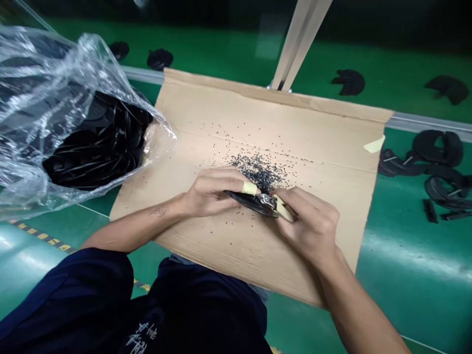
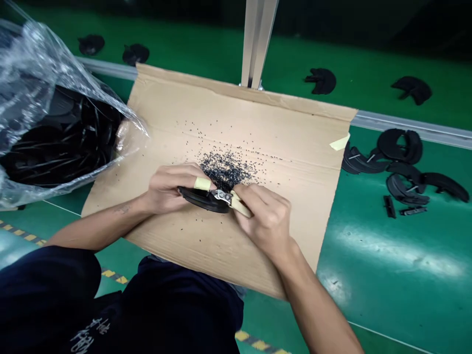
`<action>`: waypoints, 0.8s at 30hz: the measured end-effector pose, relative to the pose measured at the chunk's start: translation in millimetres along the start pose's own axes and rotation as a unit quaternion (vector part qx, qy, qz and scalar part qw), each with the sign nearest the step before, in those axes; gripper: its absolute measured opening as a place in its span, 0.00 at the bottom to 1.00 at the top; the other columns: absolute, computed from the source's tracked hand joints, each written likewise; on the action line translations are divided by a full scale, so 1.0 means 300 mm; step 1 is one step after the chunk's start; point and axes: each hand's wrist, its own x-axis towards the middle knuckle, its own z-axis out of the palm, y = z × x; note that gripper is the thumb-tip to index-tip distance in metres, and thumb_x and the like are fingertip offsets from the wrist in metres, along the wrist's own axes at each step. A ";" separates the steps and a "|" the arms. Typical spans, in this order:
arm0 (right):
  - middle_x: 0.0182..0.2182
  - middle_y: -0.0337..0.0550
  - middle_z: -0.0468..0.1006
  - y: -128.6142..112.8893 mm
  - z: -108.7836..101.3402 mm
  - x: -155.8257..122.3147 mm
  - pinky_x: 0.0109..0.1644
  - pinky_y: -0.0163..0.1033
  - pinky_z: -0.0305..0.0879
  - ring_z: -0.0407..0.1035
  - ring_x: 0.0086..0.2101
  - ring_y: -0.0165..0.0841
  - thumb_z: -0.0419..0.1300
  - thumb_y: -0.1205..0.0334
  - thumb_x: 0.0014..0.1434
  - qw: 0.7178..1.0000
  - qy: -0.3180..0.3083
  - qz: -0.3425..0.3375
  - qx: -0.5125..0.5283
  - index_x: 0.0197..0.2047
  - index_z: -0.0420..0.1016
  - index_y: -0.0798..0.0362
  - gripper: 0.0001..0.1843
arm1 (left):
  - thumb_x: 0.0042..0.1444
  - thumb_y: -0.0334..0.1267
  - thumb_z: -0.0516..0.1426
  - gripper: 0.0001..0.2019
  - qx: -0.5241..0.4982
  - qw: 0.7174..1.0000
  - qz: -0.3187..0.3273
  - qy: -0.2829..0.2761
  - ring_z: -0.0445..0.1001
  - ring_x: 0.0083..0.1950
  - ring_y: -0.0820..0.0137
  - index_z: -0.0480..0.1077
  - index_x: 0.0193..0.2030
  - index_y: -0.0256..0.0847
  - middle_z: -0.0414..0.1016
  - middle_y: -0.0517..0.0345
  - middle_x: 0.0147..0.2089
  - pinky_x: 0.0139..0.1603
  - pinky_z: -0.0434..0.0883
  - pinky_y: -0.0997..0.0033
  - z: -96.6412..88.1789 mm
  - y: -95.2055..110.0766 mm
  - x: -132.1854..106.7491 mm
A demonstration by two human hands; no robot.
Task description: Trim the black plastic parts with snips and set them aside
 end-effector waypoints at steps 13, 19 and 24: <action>0.35 0.49 0.79 0.034 -0.018 0.025 0.36 0.42 0.53 0.67 0.36 0.40 0.56 0.67 0.64 0.976 -0.016 -0.030 -0.216 0.52 0.76 0.57 0.14 | 0.64 0.47 0.59 0.13 0.055 0.988 -0.138 -0.037 0.73 0.34 0.70 0.74 0.43 0.38 0.76 0.55 0.34 0.35 0.71 0.70 0.000 0.035 0.061; 0.38 0.49 0.80 0.030 -0.016 0.006 0.39 0.42 0.54 0.67 0.39 0.40 0.60 0.68 0.62 0.978 -0.011 0.045 -0.204 0.50 0.76 0.57 0.13 | 0.64 0.52 0.59 0.17 0.124 0.982 -0.142 0.003 0.75 0.36 0.71 0.75 0.42 0.37 0.79 0.55 0.37 0.37 0.73 0.72 -0.112 -0.026 0.206; 0.40 0.50 0.80 0.016 0.000 -0.002 0.43 0.43 0.56 0.69 0.43 0.41 0.63 0.72 0.59 0.977 -0.074 0.075 -0.187 0.48 0.76 0.57 0.13 | 0.64 0.44 0.57 0.14 0.346 0.923 -0.164 0.018 0.75 0.51 0.62 0.74 0.49 0.37 0.79 0.50 0.48 0.56 0.72 0.62 -0.281 -0.283 0.464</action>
